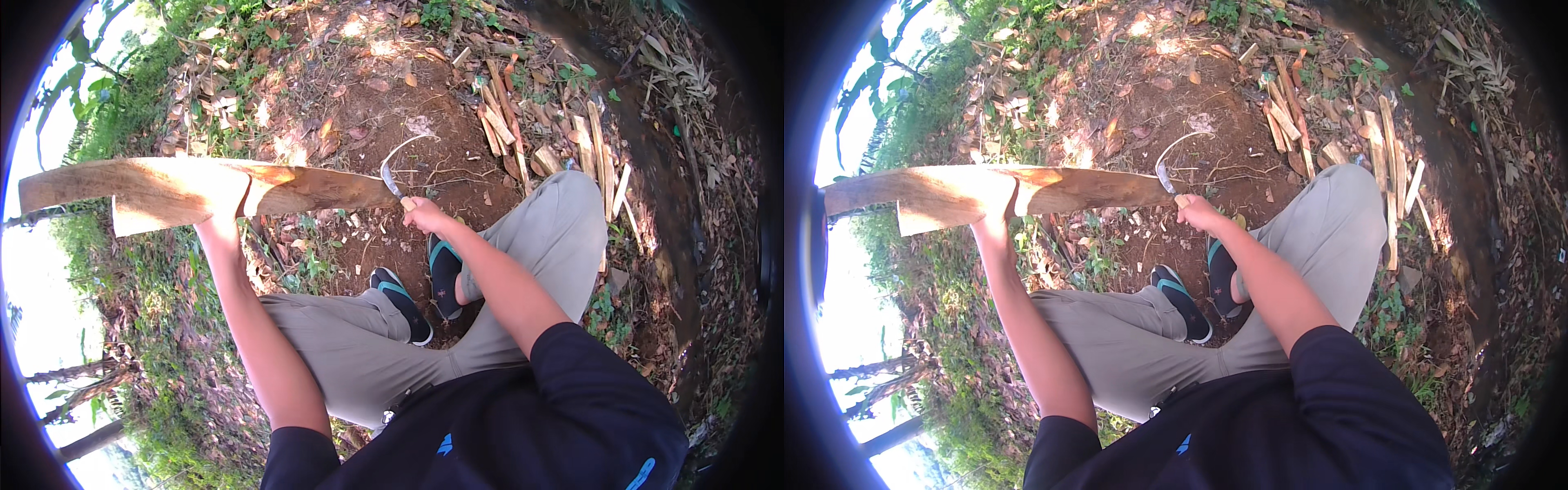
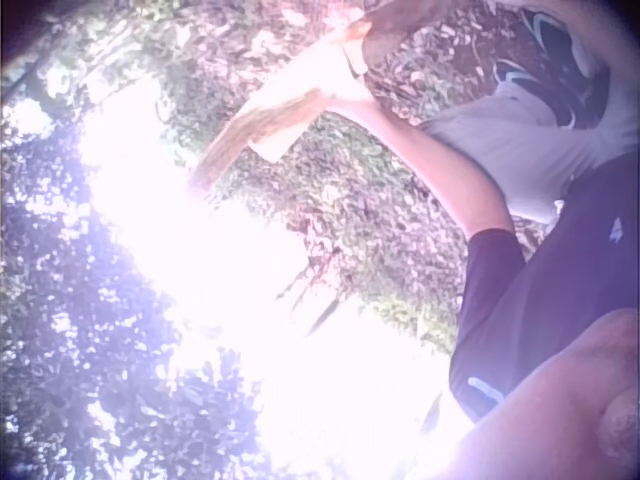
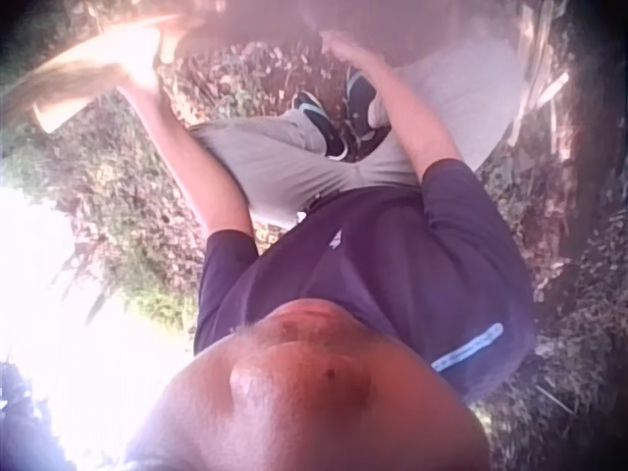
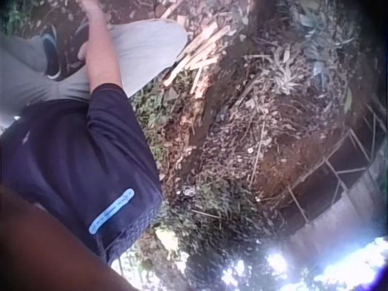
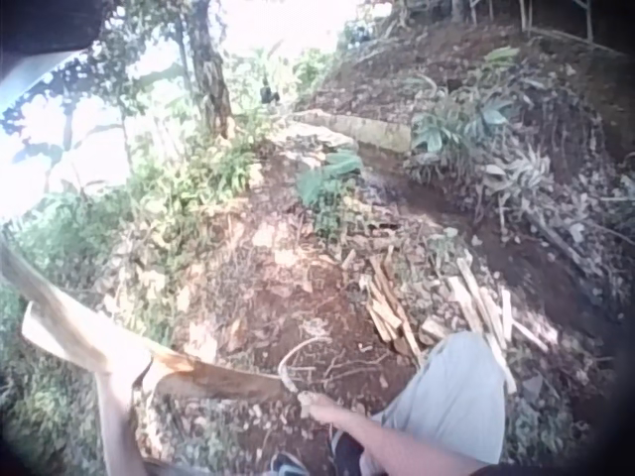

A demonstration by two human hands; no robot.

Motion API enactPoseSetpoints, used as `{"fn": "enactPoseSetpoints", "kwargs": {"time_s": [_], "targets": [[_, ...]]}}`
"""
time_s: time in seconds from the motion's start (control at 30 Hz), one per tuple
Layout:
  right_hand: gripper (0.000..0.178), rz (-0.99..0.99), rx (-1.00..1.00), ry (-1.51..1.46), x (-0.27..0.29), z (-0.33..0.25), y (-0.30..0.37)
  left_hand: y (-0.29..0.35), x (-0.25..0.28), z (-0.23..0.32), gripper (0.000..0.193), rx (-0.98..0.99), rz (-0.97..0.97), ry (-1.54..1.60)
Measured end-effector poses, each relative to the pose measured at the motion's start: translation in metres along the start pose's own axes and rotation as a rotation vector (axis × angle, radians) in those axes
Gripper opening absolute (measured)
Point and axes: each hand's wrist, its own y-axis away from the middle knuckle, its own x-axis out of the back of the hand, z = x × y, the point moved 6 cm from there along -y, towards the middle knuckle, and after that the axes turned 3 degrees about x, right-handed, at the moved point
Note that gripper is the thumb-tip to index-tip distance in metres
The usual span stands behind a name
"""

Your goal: The person sits on the ground and uses a knife to shave thin strips from a piece of wood held in their left hand. They repeatedly scrape the blade along the wood's surface to remove bark and create shavings.

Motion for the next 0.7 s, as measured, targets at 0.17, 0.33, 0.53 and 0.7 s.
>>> {"fn": "enactPoseSetpoints", "kwargs": {"time_s": [0.17, 0.33, 0.53, 0.7], "targets": [[0.025, -0.150, -0.232, -0.525, -0.003, 0.000, 0.003, 0.007, -0.009, 0.010, 0.041, -0.029, -0.011, 0.062], [0.015, -0.037, -0.163, -0.271, 0.007, -0.002, -0.002, 0.007, -0.006, 0.009, 0.040, -0.077, -0.021, 0.043], [0.032, 0.797, -0.010, 0.291, 0.057, -0.030, 0.027, 0.007, -0.006, 0.009, 0.039, -0.050, -0.009, 0.071], [0.030, 0.779, 0.010, 0.474, 0.064, -0.027, 0.024, 0.000, 0.000, -0.002, 0.042, -0.022, -0.012, 0.074]]}}
